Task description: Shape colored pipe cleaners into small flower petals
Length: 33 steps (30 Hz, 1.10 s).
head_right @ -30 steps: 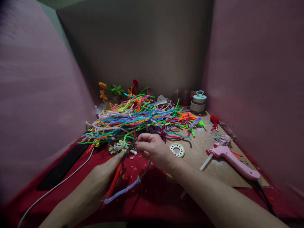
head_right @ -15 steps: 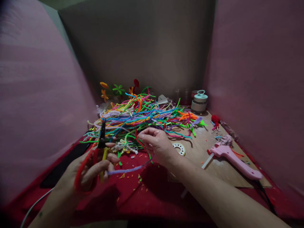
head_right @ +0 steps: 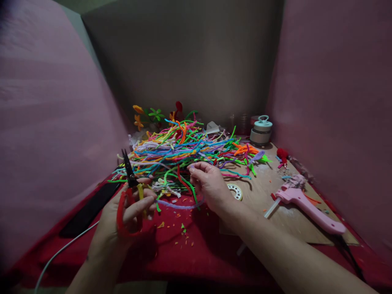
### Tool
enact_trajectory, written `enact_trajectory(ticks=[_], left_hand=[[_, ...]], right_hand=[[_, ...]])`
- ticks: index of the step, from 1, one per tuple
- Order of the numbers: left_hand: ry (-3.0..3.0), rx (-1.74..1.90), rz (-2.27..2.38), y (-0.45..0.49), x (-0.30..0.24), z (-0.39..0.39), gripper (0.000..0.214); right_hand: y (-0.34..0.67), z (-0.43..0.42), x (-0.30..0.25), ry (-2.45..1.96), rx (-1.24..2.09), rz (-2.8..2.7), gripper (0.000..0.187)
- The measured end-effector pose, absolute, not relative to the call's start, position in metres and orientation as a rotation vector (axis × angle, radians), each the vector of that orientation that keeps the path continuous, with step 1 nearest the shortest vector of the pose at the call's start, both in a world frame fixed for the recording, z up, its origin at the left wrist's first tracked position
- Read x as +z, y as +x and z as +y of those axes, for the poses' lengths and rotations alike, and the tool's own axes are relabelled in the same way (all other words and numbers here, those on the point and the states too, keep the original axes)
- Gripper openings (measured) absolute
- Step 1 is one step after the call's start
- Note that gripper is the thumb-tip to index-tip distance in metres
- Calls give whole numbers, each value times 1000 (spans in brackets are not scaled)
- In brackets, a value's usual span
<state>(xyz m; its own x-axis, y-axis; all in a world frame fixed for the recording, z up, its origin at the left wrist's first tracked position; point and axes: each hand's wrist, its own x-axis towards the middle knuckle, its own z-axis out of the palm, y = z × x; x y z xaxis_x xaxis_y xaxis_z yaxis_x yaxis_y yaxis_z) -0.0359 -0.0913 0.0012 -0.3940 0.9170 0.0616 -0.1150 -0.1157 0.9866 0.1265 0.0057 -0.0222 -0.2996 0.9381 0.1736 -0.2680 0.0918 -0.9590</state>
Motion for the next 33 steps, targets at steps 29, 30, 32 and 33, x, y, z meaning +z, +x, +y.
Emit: enact_trajectory(ticks=[29, 30, 32, 33], left_hand=[[1740, 867, 1497, -62, 3, -113, 48], [1787, 847, 1509, -60, 3, -112, 49], [1861, 828, 1521, -56, 3, -111, 50], [1883, 823, 1518, -54, 2, -110, 50]], right_hand=[[123, -19, -9, -586, 1398, -1363, 10], [123, -19, -9, -602, 1392, -1368, 10], [123, -20, -11, -621, 1377, -1393, 10], [123, -20, -12, -619, 1374, -1408, 10]])
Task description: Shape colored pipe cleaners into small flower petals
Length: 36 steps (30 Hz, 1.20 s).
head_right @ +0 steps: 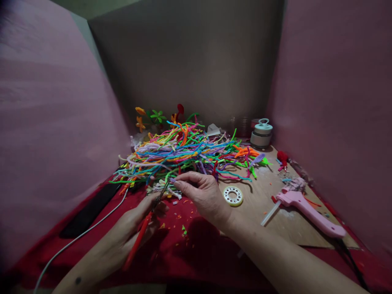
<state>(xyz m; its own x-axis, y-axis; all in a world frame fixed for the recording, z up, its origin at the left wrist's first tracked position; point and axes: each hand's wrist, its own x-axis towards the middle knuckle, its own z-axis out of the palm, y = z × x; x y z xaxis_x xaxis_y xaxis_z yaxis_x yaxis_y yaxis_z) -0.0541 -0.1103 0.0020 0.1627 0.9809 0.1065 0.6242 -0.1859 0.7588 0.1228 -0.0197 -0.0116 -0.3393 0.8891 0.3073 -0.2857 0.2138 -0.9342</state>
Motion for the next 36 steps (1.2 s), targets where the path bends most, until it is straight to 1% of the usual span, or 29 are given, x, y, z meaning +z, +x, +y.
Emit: enact_trajectory(ticks=[10, 17, 23, 31, 36], left_hand=[[1904, 777, 1523, -50, -7, -106, 52], [1939, 779, 1574, -49, -5, -104, 50], [1994, 772, 1532, -53, -12, -102, 41], [2128, 696, 1642, -52, -6, -104, 44], [2035, 851, 1694, -53, -15, -102, 38]], right_hand=[[121, -17, -15, -576, 1358, -1464, 16], [121, -16, -15, -613, 1352, -1468, 14], [121, -17, -15, -610, 1365, -1469, 13], [121, -15, -17, -613, 1377, -1482, 13], [121, -17, -16, -623, 1383, -1522, 15]])
